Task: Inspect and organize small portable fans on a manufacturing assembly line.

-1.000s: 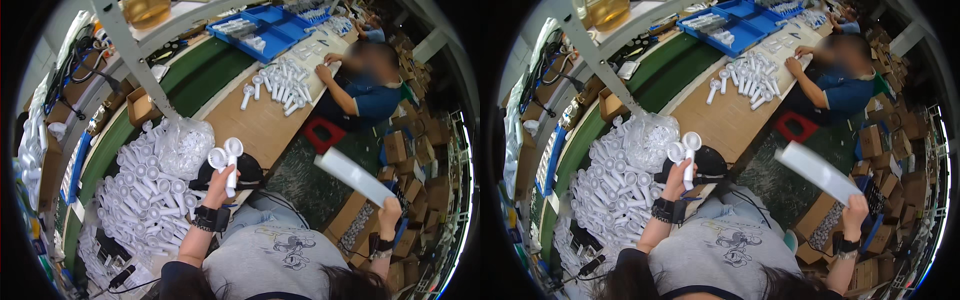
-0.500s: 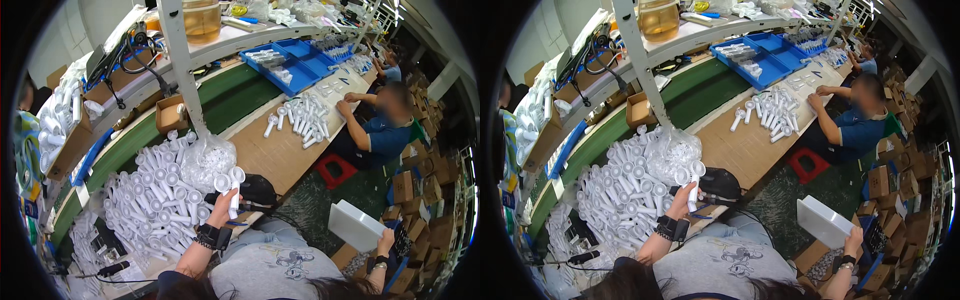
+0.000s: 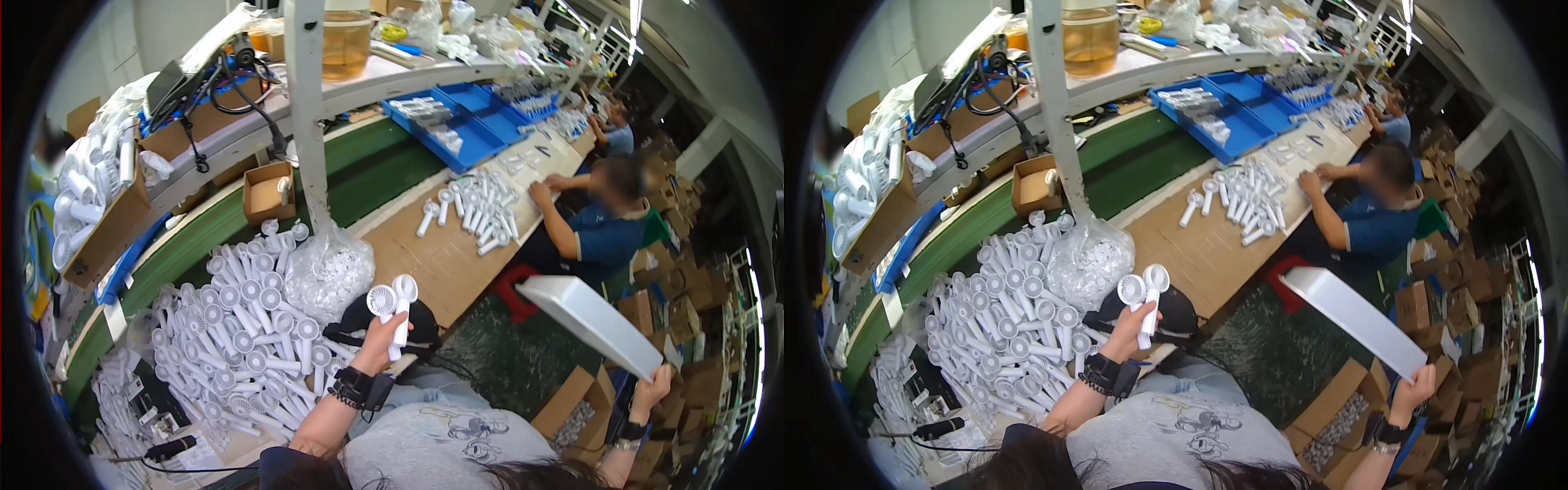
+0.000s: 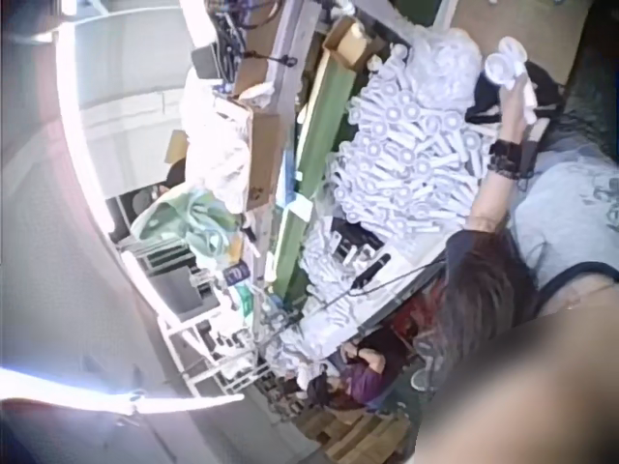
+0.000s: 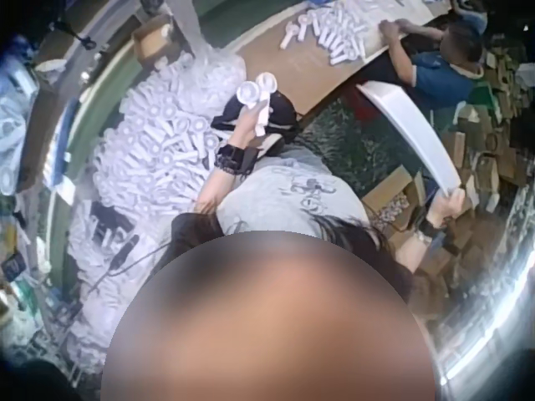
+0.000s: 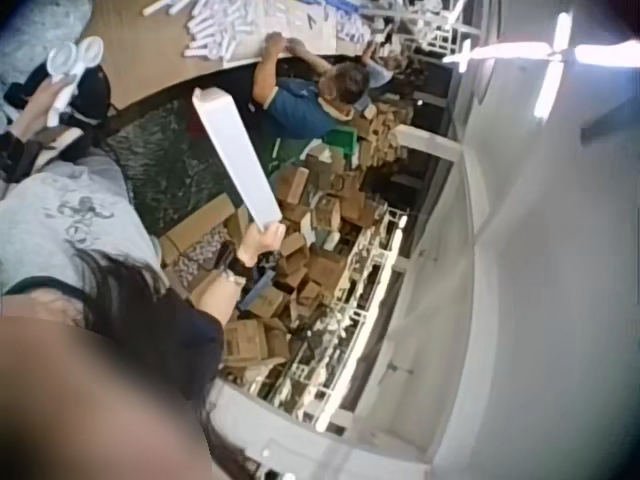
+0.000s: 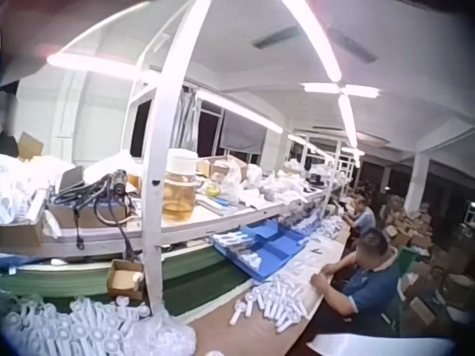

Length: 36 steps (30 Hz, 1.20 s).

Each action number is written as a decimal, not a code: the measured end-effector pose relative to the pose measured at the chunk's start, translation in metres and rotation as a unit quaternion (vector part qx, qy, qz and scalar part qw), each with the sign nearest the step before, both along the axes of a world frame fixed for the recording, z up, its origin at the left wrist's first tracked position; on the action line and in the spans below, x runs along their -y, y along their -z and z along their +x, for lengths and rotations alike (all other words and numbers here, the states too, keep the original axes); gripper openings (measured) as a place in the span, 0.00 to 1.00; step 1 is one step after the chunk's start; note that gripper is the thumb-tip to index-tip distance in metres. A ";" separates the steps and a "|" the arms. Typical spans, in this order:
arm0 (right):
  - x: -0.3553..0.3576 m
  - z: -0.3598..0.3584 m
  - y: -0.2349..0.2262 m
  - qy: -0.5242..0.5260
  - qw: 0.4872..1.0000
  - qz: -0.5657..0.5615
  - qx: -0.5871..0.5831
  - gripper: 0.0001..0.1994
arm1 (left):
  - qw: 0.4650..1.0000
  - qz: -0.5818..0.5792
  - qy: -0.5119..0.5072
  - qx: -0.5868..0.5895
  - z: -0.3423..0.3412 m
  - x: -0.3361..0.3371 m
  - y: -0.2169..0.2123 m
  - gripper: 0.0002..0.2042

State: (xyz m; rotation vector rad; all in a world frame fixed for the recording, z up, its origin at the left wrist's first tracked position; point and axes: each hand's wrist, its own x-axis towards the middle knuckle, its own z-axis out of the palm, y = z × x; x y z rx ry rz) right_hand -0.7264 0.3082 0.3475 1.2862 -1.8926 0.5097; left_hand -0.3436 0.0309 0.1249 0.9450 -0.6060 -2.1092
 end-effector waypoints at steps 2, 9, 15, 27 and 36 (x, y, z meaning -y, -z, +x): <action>0.017 0.025 -0.004 -0.025 1.000 -0.005 -0.007 0.10 | 0.999 -0.034 -0.020 0.029 0.001 0.004 -0.004 0.08; 0.042 0.043 0.047 -0.115 0.992 0.059 -0.012 0.12 | 0.997 -0.042 -0.046 0.050 0.023 0.004 0.006 0.08; 0.043 0.043 0.050 -0.123 0.991 0.039 0.023 0.13 | 0.995 -0.032 -0.082 0.051 0.033 -0.008 0.011 0.08; 0.045 -0.057 0.021 -0.029 0.991 -0.037 0.127 0.10 | 0.989 -0.019 -0.140 0.047 0.060 -0.021 0.025 0.09; 0.107 -0.077 -0.035 0.009 0.987 0.044 0.152 0.07 | 0.981 -0.029 -0.166 0.098 0.072 -0.034 0.033 0.10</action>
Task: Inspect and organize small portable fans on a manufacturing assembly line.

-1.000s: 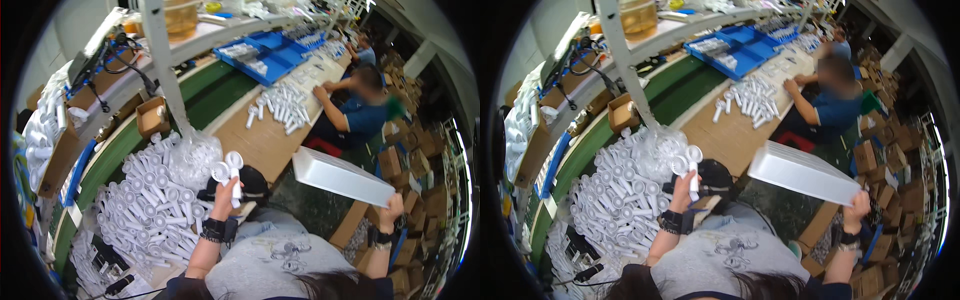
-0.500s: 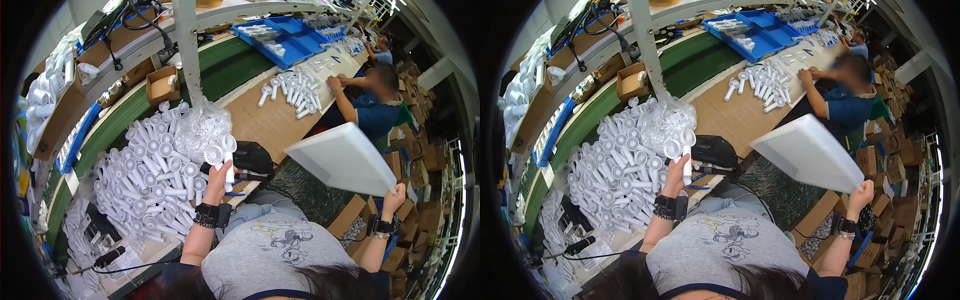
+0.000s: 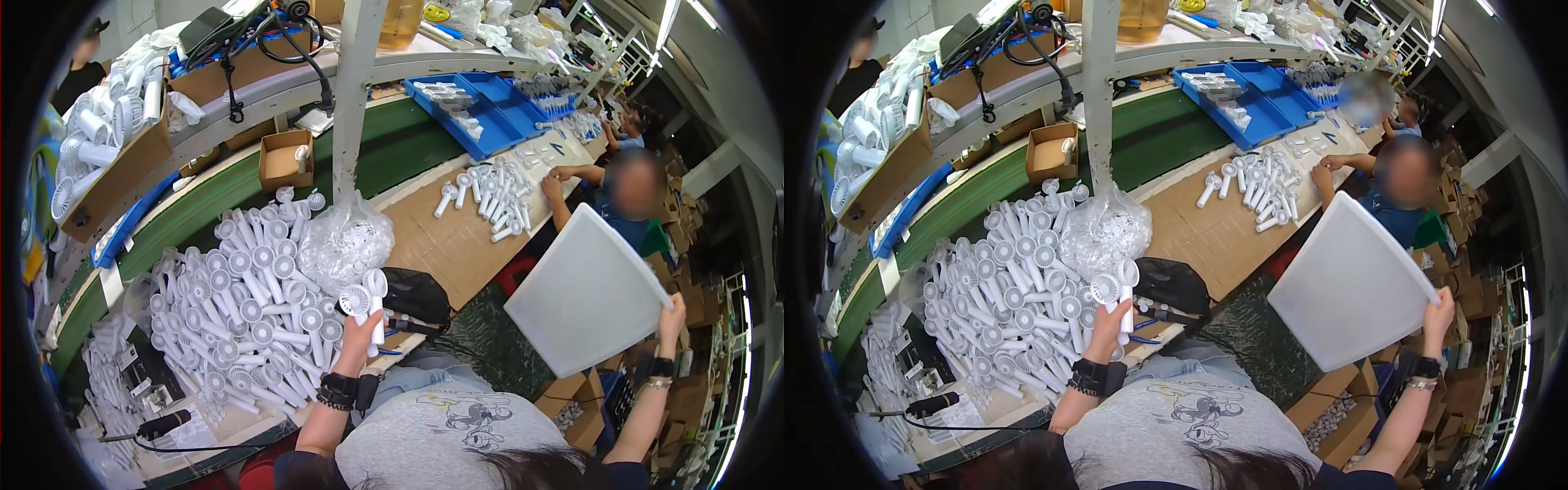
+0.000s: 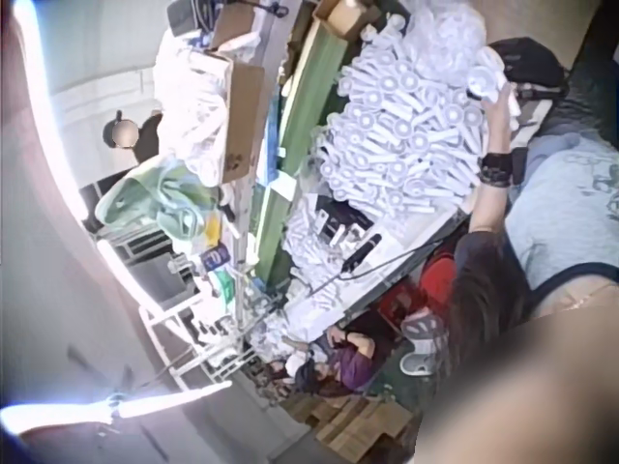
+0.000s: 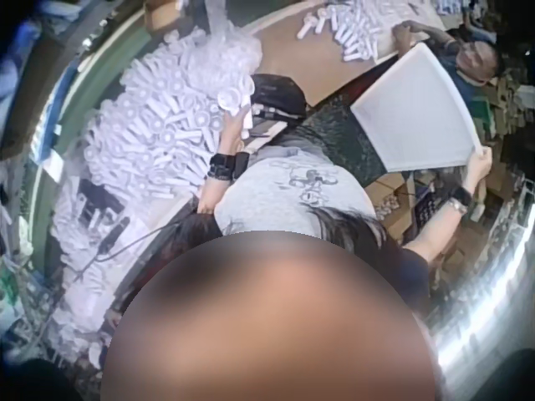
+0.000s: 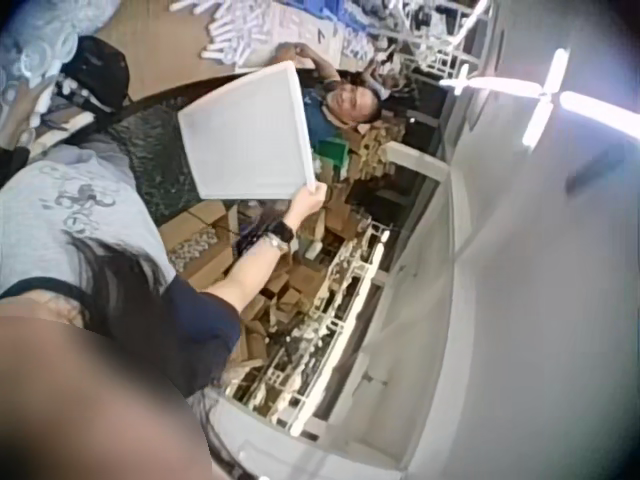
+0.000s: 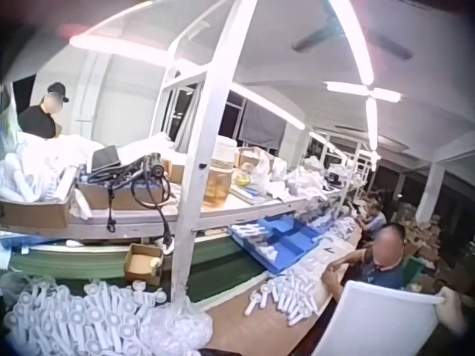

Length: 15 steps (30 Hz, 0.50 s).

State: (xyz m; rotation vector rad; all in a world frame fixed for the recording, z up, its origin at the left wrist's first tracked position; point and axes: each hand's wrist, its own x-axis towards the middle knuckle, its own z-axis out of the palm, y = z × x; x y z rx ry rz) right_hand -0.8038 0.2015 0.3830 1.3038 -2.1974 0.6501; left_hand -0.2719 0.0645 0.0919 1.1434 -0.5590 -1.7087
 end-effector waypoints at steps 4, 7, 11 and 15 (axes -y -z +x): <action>0.022 -0.040 -0.045 -0.043 0.999 -0.003 0.004 0.05 | 1.000 0.009 0.010 0.019 0.011 -0.008 0.005 0.11; 0.051 -0.033 -0.053 -0.108 0.989 -0.064 0.077 0.02 | 1.000 0.004 -0.005 0.022 0.018 -0.010 0.005 0.11; 0.073 -0.049 -0.033 -0.122 0.935 -0.149 0.297 0.05 | 0.999 -0.018 -0.044 -0.002 0.033 -0.017 0.002 0.10; 0.096 0.010 0.011 -0.048 0.790 -0.101 0.602 0.07 | 0.995 -0.016 -0.098 -0.017 0.043 -0.026 0.004 0.09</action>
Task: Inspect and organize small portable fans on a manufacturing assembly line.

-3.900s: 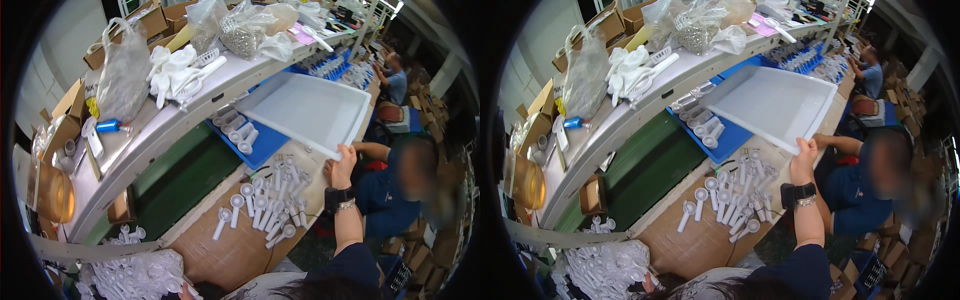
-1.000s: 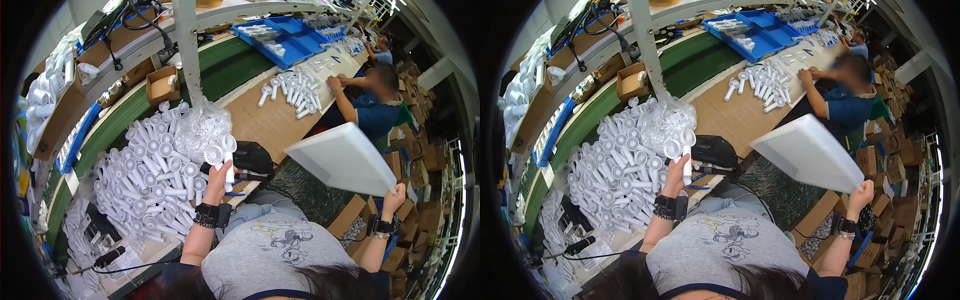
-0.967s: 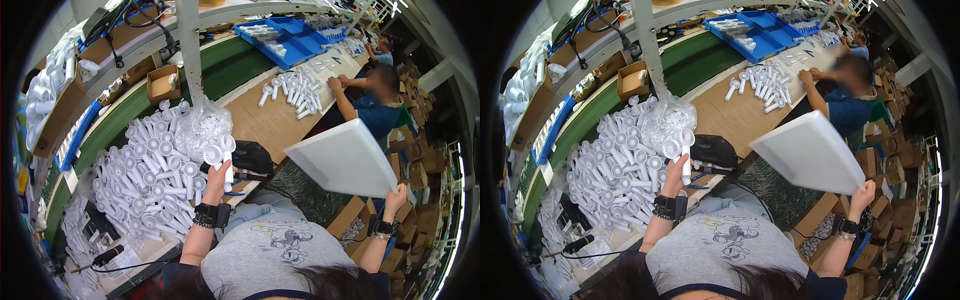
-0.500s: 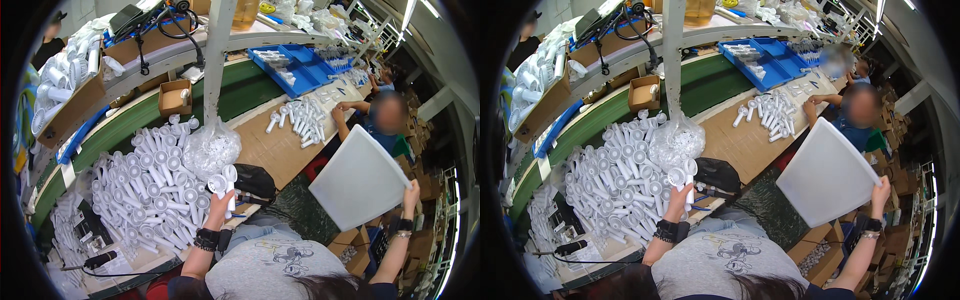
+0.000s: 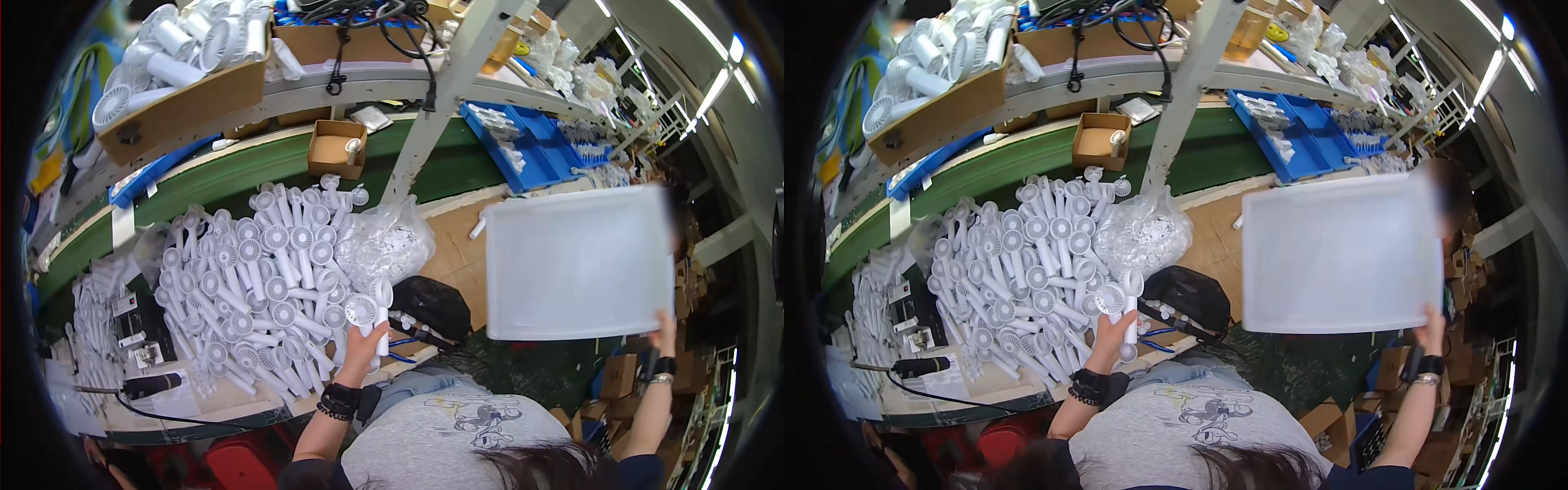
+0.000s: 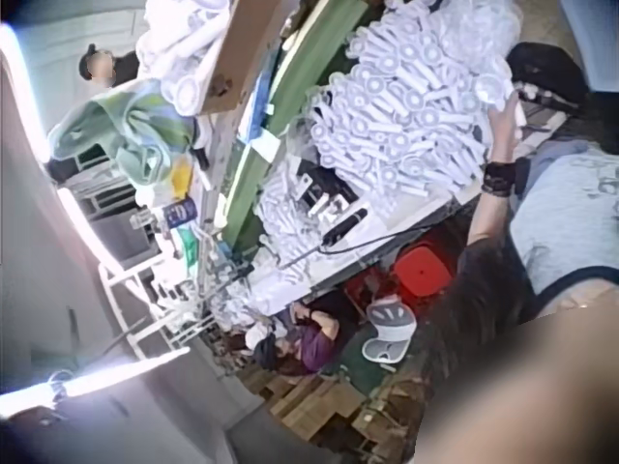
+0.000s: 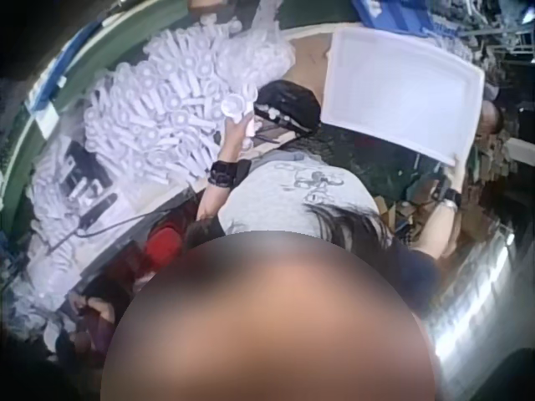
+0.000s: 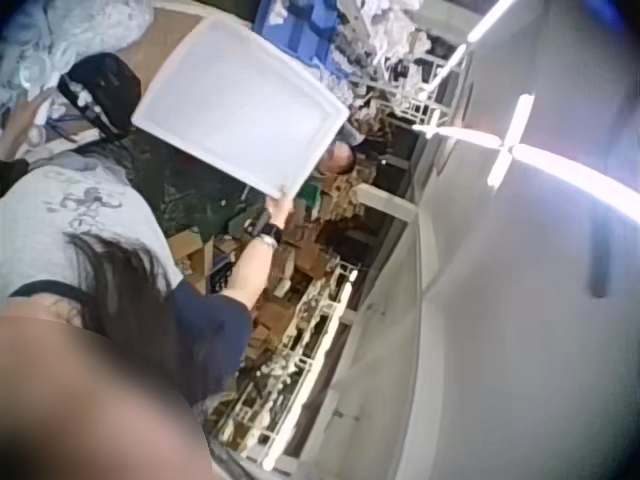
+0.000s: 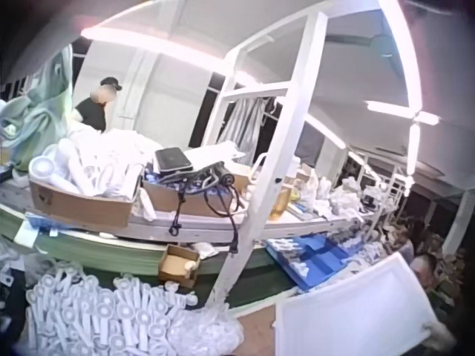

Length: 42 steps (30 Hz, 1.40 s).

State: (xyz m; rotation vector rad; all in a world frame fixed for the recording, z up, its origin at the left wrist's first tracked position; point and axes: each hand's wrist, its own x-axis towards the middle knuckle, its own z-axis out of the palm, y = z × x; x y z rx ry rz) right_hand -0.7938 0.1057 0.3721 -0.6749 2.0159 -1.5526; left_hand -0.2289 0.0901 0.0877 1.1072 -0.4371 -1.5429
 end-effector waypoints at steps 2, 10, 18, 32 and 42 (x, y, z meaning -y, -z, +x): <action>-0.014 -0.014 0.051 -0.094 0.982 -0.009 0.162 0.08 | 1.000 0.004 -0.010 -0.017 0.007 -0.001 0.007 0.09; -0.035 0.146 0.135 0.024 0.948 -0.018 0.318 0.13 | 0.999 0.027 -0.002 0.019 0.017 -0.003 -0.001 0.10; -0.019 0.114 0.119 0.033 0.947 -0.076 0.310 0.14 | 0.998 0.035 -0.036 0.028 0.011 0.005 -0.009 0.09; 0.257 0.062 0.272 -0.096 0.846 -0.151 0.503 0.13 | 0.988 0.078 -0.087 0.104 -0.034 0.021 -0.030 0.10; 0.380 0.169 0.368 -0.242 0.845 -0.231 0.417 0.11 | 0.968 0.136 -0.165 0.128 -0.091 0.011 -0.044 0.11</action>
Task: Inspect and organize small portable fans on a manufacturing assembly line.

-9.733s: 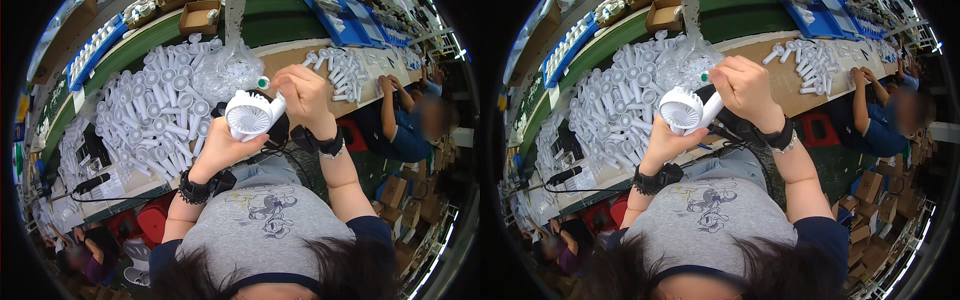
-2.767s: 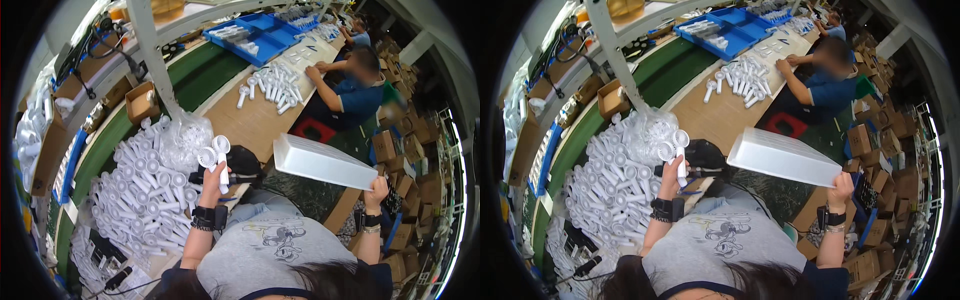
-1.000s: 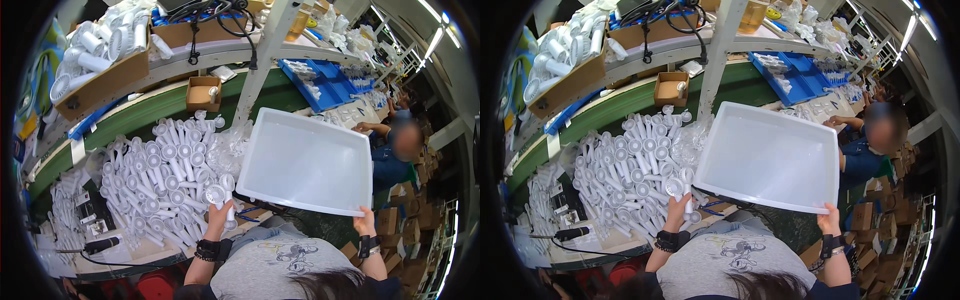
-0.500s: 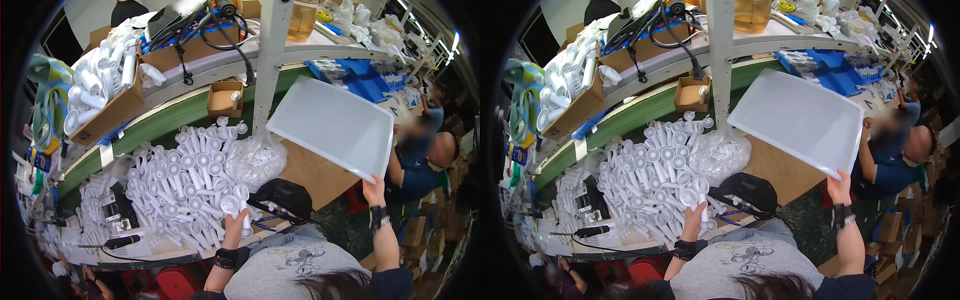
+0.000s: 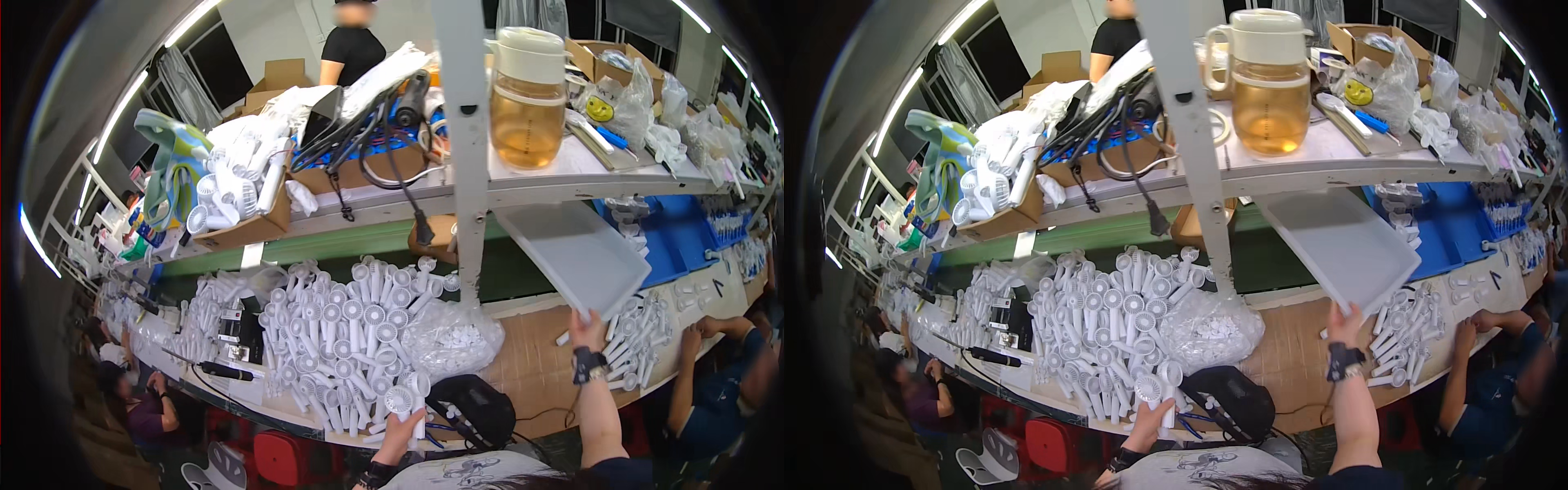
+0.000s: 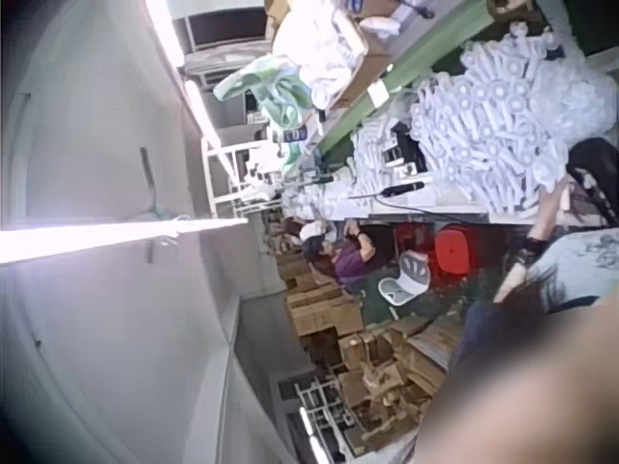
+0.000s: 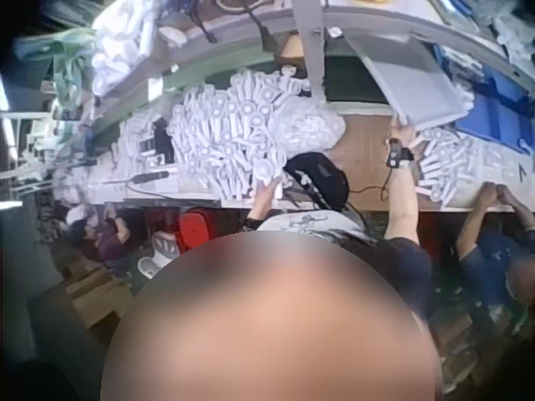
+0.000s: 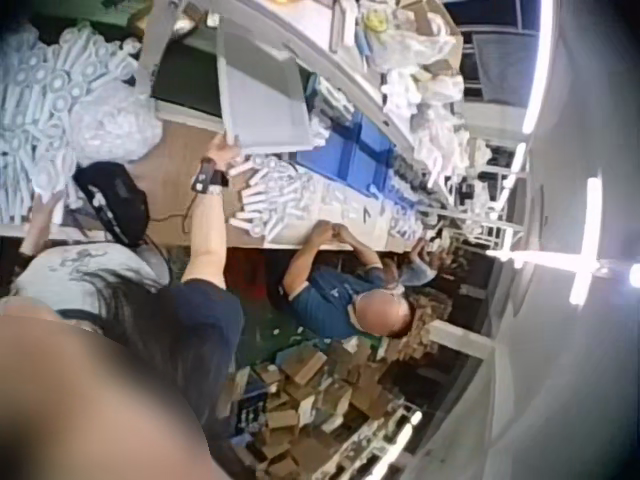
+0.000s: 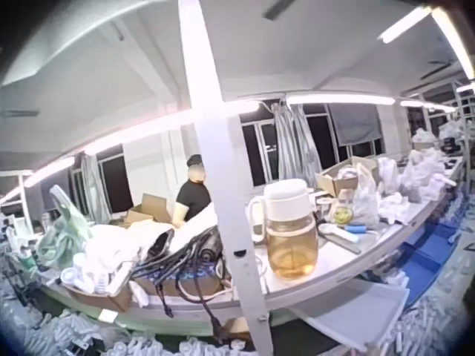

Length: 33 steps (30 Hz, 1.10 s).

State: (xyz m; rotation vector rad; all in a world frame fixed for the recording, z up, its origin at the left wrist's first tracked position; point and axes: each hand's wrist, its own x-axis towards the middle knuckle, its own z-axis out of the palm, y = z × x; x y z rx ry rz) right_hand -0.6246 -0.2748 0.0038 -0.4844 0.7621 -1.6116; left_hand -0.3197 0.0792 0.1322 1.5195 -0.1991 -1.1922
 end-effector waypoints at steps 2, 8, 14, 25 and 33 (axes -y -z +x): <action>0.035 0.039 0.006 -0.016 0.951 0.051 0.304 0.10 | 0.999 0.006 -0.046 -0.004 -0.007 -0.001 -0.002 0.10; 0.099 0.164 0.026 0.086 0.889 -0.007 0.450 0.12 | 0.994 0.070 -0.078 0.019 -0.028 -0.009 -0.013 0.09; 0.083 0.223 0.048 0.090 0.886 0.183 0.416 0.11 | 0.990 0.070 -0.118 0.031 -0.034 -0.007 -0.011 0.09; 0.022 0.211 0.043 -0.192 0.869 0.364 0.276 0.10 | 0.989 0.070 -0.122 0.051 -0.027 0.002 -0.002 0.10; -0.028 0.110 0.026 -0.311 0.894 0.202 0.251 0.07 | 0.995 0.004 -0.089 0.039 -0.005 0.028 -0.013 0.10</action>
